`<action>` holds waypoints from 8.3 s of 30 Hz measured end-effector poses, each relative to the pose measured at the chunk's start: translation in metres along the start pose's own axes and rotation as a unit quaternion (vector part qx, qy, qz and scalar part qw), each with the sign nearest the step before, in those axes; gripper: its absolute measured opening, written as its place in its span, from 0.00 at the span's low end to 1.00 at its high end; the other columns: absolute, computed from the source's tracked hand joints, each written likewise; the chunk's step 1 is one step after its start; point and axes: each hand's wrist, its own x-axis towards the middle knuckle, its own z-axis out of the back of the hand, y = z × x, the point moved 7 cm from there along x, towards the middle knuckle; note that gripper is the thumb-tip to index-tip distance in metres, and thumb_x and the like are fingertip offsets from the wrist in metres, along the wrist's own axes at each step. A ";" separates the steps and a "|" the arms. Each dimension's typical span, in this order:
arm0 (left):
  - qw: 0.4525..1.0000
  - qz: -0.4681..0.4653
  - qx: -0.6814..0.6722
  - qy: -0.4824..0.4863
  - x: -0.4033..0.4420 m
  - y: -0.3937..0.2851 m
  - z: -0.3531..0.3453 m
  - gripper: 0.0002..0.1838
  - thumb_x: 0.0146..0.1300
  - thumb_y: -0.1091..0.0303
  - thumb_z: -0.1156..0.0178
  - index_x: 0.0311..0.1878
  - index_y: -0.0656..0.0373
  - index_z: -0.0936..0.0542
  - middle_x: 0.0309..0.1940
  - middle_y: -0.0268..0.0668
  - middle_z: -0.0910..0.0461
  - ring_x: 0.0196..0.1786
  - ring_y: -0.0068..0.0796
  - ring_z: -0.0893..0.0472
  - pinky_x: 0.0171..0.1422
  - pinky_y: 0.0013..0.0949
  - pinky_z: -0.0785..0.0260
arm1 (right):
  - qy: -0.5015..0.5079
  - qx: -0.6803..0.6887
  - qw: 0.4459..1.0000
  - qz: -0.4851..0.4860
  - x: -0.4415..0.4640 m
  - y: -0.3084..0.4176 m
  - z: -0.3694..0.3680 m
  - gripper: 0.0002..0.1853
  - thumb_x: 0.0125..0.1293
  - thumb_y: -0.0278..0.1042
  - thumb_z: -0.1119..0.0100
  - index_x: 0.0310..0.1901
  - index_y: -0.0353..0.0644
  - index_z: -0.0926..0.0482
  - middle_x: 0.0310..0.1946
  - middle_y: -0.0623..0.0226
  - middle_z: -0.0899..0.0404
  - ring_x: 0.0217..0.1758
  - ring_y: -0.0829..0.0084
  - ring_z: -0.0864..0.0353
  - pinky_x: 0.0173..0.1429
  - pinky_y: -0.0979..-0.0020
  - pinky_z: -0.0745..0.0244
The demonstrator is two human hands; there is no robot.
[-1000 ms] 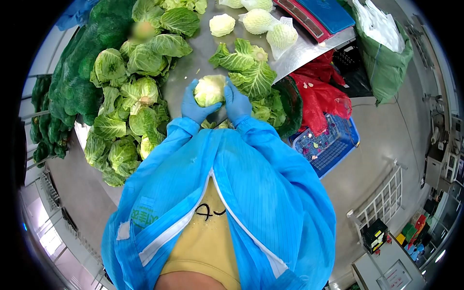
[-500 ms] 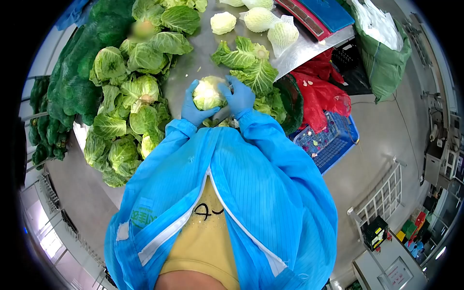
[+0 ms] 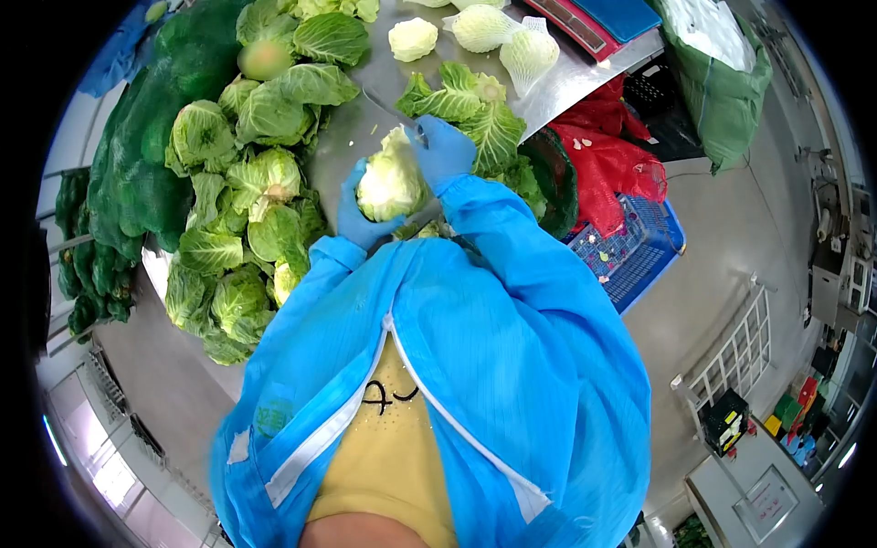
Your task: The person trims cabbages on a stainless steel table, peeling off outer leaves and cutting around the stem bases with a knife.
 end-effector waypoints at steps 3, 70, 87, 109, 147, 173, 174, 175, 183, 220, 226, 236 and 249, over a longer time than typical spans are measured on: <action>0.992 -0.047 0.115 0.031 -0.003 0.006 0.000 0.56 0.30 0.64 0.21 0.65 0.58 0.44 0.66 0.50 0.44 0.68 0.44 0.39 0.71 0.42 0.45 | 0.039 -0.055 0.998 0.011 0.010 -0.006 -0.011 0.12 0.59 0.46 0.44 0.33 0.47 0.24 0.27 0.63 0.22 0.30 0.56 0.22 0.33 0.59 0.29; 0.820 -0.162 0.531 -0.139 0.023 -0.025 0.023 0.65 0.23 0.50 0.20 0.68 0.59 0.45 0.53 0.47 0.33 0.54 0.43 0.30 0.60 0.40 0.35 | 0.253 0.349 0.873 -0.229 -0.078 -0.028 -0.030 0.27 0.71 0.45 0.56 0.70 0.51 0.44 0.21 0.71 0.28 0.20 0.81 0.31 0.28 0.77 0.31; 0.848 -0.136 0.503 -0.102 0.027 0.003 0.021 0.60 0.27 0.54 0.23 0.67 0.63 0.43 0.61 0.49 0.40 0.63 0.48 0.36 0.67 0.40 0.40 | 0.291 0.054 0.953 -0.069 -0.056 -0.035 -0.038 0.29 0.69 0.54 0.59 0.69 0.57 0.45 0.35 0.50 0.19 0.29 0.55 0.19 0.44 0.57 0.25; 0.860 -0.220 0.452 -0.093 0.008 0.012 0.034 0.59 0.28 0.60 0.21 0.67 0.60 0.43 0.63 0.49 0.42 0.65 0.45 0.38 0.70 0.40 0.44 | 0.190 0.055 0.972 -0.124 -0.040 -0.032 -0.028 0.23 0.63 0.54 0.48 0.55 0.50 0.25 0.35 0.56 0.18 0.36 0.59 0.18 0.41 0.62 0.25; 0.961 -0.009 0.237 -0.139 -0.019 0.024 0.032 0.65 0.36 0.63 0.22 0.69 0.61 0.63 0.58 0.51 0.38 0.60 0.41 0.31 0.62 0.41 0.33 | 0.134 0.148 0.964 -0.174 -0.071 -0.049 0.012 0.27 0.57 0.45 0.35 0.56 0.41 0.27 0.29 0.61 0.22 0.30 0.70 0.24 0.38 0.69 0.27; 0.869 -0.058 0.481 -0.105 0.009 -0.001 0.014 0.61 0.27 0.48 0.23 0.68 0.56 0.42 0.59 0.46 0.37 0.61 0.44 0.31 0.64 0.38 0.35 | 0.293 0.079 0.943 -0.138 -0.087 -0.028 -0.017 0.29 0.70 0.57 0.62 0.70 0.66 0.50 0.40 0.46 0.21 0.39 0.46 0.21 0.45 0.55 0.27; 0.868 -0.059 0.481 -0.104 0.010 -0.001 0.015 0.61 0.27 0.48 0.23 0.68 0.56 0.42 0.59 0.46 0.37 0.61 0.44 0.31 0.64 0.38 0.35 | 0.305 0.046 0.942 -0.129 -0.087 -0.028 -0.018 0.29 0.70 0.57 0.63 0.70 0.66 0.50 0.39 0.47 0.20 0.39 0.46 0.21 0.44 0.54 0.27; 0.854 -0.074 0.507 -0.089 0.011 -0.003 0.014 0.61 0.27 0.51 0.22 0.69 0.55 0.43 0.58 0.48 0.37 0.59 0.45 0.31 0.63 0.39 0.35 | 0.304 0.046 0.943 -0.130 -0.086 -0.029 -0.020 0.29 0.70 0.57 0.63 0.70 0.66 0.50 0.39 0.47 0.20 0.39 0.46 0.21 0.44 0.54 0.27; 0.796 -0.071 0.593 -0.094 0.017 0.002 0.005 0.61 0.28 0.51 0.26 0.70 0.55 0.46 0.58 0.49 0.38 0.57 0.50 0.32 0.59 0.43 0.32 | 0.298 -0.057 0.947 -0.102 -0.072 -0.021 -0.013 0.28 0.69 0.60 0.67 0.69 0.66 0.48 0.36 0.48 0.20 0.37 0.46 0.21 0.42 0.50 0.28; 0.802 -0.116 0.585 0.023 0.005 0.005 0.018 0.60 0.31 0.51 0.24 0.70 0.52 0.44 0.61 0.53 0.42 0.63 0.53 0.37 0.65 0.44 0.39 | 0.049 -0.074 0.987 0.137 -0.023 0.008 0.010 0.19 0.54 0.37 0.41 0.50 0.58 0.23 0.27 0.71 0.23 0.27 0.66 0.22 0.30 0.67 0.28; 0.777 -0.070 0.623 0.062 0.009 0.000 0.015 0.56 0.32 0.50 0.26 0.69 0.45 0.42 0.63 0.47 0.40 0.64 0.50 0.38 0.65 0.46 0.39 | 0.044 -0.138 0.948 0.282 -0.015 0.052 0.003 0.08 0.56 0.37 0.45 0.39 0.55 0.23 0.24 0.72 0.26 0.25 0.66 0.23 0.24 0.64 0.31; 0.719 -0.131 0.678 0.075 0.001 -0.009 0.019 0.64 0.23 0.62 0.22 0.71 0.38 0.46 0.70 0.36 0.44 0.64 0.40 0.34 0.70 0.42 0.46 | 0.143 -0.092 0.968 -0.187 0.027 -0.091 -0.018 0.17 0.55 0.44 0.44 0.45 0.50 0.20 0.42 0.57 0.20 0.43 0.53 0.21 0.46 0.57 0.27; 0.784 -0.190 0.589 0.039 -0.010 0.004 0.041 0.50 0.37 0.61 0.27 0.67 0.44 0.40 0.65 0.48 0.41 0.62 0.49 0.33 0.63 0.43 0.35 | 0.174 0.065 0.982 -0.025 -0.028 -0.011 -0.044 0.27 0.54 0.53 0.40 0.54 0.50 0.25 0.36 0.57 0.19 0.40 0.56 0.20 0.46 0.60 0.26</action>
